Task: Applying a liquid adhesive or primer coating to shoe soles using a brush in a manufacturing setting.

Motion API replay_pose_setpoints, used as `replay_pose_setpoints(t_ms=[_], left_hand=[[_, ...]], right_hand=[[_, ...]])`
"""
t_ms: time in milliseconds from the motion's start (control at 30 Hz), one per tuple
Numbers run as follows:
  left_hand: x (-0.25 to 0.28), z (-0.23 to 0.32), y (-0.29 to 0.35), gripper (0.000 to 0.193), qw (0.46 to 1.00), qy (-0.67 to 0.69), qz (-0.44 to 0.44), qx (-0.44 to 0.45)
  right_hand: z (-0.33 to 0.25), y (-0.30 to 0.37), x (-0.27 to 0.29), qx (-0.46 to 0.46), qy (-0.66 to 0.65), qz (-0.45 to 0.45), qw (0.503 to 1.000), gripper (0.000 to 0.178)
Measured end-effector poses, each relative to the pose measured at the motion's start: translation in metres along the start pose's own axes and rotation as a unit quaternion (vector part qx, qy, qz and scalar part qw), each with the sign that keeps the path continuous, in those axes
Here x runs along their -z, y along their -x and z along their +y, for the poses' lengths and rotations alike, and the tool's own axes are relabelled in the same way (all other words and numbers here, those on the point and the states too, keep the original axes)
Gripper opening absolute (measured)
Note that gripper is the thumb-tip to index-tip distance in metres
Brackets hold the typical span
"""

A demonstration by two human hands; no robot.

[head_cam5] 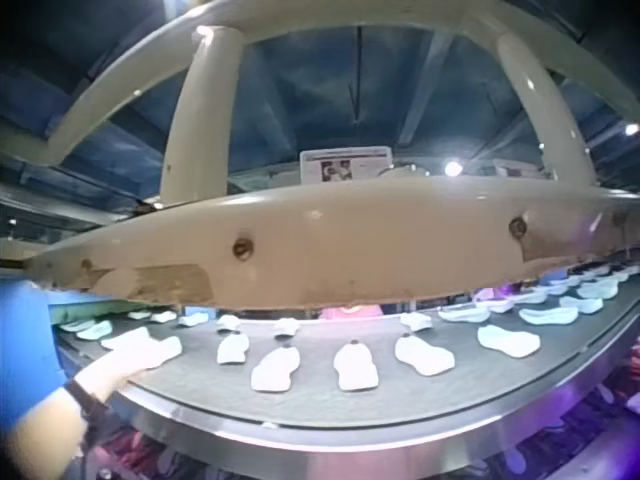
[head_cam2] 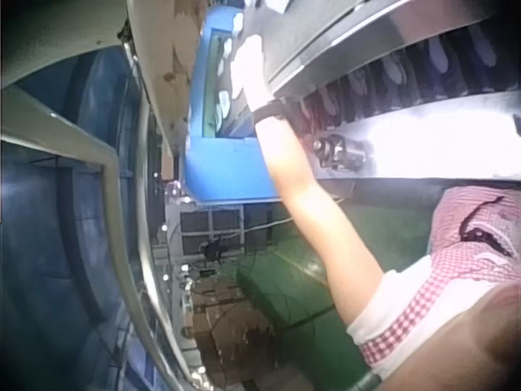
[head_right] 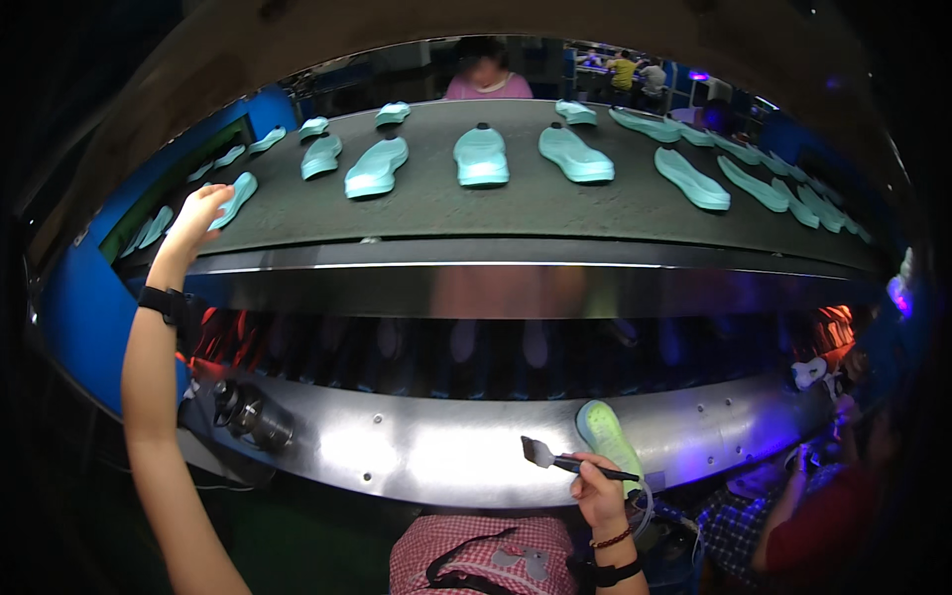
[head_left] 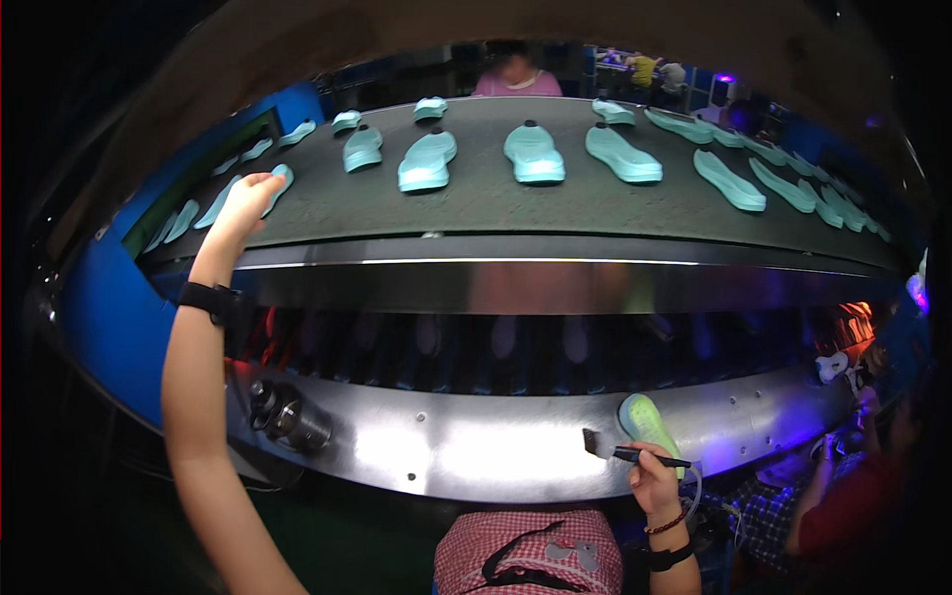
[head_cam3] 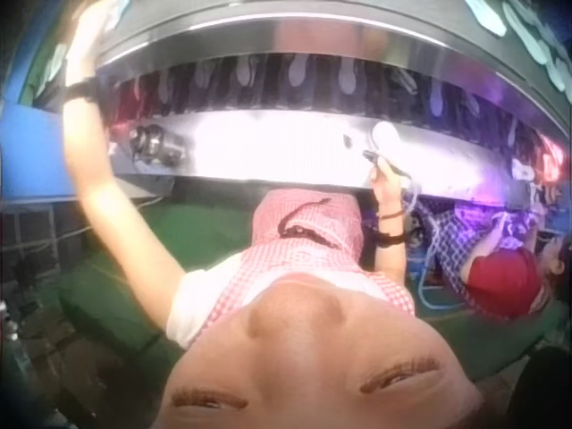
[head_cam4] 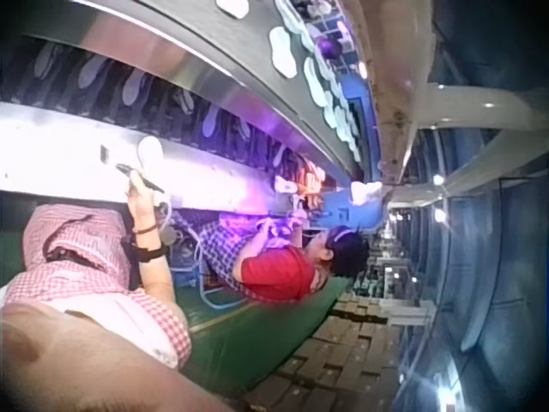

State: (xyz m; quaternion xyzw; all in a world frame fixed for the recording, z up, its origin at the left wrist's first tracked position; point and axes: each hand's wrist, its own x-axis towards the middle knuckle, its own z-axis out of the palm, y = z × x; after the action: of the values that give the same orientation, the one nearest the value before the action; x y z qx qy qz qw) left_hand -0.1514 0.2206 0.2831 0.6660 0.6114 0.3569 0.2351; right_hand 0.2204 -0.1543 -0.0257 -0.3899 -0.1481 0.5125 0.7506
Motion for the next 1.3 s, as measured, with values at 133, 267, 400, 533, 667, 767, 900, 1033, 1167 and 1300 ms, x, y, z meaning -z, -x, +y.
replay_pose_setpoints(t_ms=[133, 267, 400, 533, 667, 767, 900, 1033, 1167, 1300], left_hand=[[-0.021, 0.030, -0.031, 0.056, 0.916, -0.388, 0.041, -0.092], [-0.041, 0.039, -0.062, 0.044, 0.780, -0.595, 0.048, -0.187], [-0.079, 0.051, -0.098, 0.055, 0.713, -0.680, 0.009, -0.169], [-0.120, 0.073, -0.103, 0.066, 0.691, -0.700, -0.051, -0.173], [-0.138, 0.034, -0.142, 0.073, 0.740, -0.641, -0.036, -0.199], [-0.147, 0.031, -0.144, 0.071, 0.784, -0.595, -0.069, -0.163], [-0.145, 0.044, -0.147, 0.066, 0.853, -0.507, -0.084, -0.091], [-0.111, 0.041, -0.135, 0.078, 0.860, -0.435, -0.149, -0.220], [-0.120, 0.074, -0.075, 0.085, 0.877, -0.338, -0.316, -0.126], [-0.135, 0.081, -0.043, 0.076, 0.875, -0.344, -0.298, -0.166]], right_hand=[[0.002, -0.007, -0.002, -0.003, 0.005, 0.021, 1.000, 0.019], [0.007, -0.015, 0.001, -0.015, -0.009, 0.055, 0.998, 0.018], [0.006, -0.021, 0.004, -0.007, 0.006, 0.073, 0.997, 0.019], [0.004, -0.027, 0.014, -0.006, -0.010, 0.082, 0.997, 0.018], [0.004, -0.031, 0.015, -0.022, -0.029, 0.081, 0.996, 0.018], [0.007, -0.031, 0.017, -0.028, -0.042, 0.085, 0.995, 0.018], [0.011, -0.026, 0.022, -0.037, -0.043, 0.093, 0.994, 0.018], [0.011, -0.029, 0.022, -0.059, -0.044, 0.073, 0.995, 0.019], [0.010, -0.026, 0.022, -0.065, -0.039, 0.087, 0.993, 0.018], [0.008, -0.023, 0.026, -0.066, -0.049, 0.057, 0.995, 0.017]])
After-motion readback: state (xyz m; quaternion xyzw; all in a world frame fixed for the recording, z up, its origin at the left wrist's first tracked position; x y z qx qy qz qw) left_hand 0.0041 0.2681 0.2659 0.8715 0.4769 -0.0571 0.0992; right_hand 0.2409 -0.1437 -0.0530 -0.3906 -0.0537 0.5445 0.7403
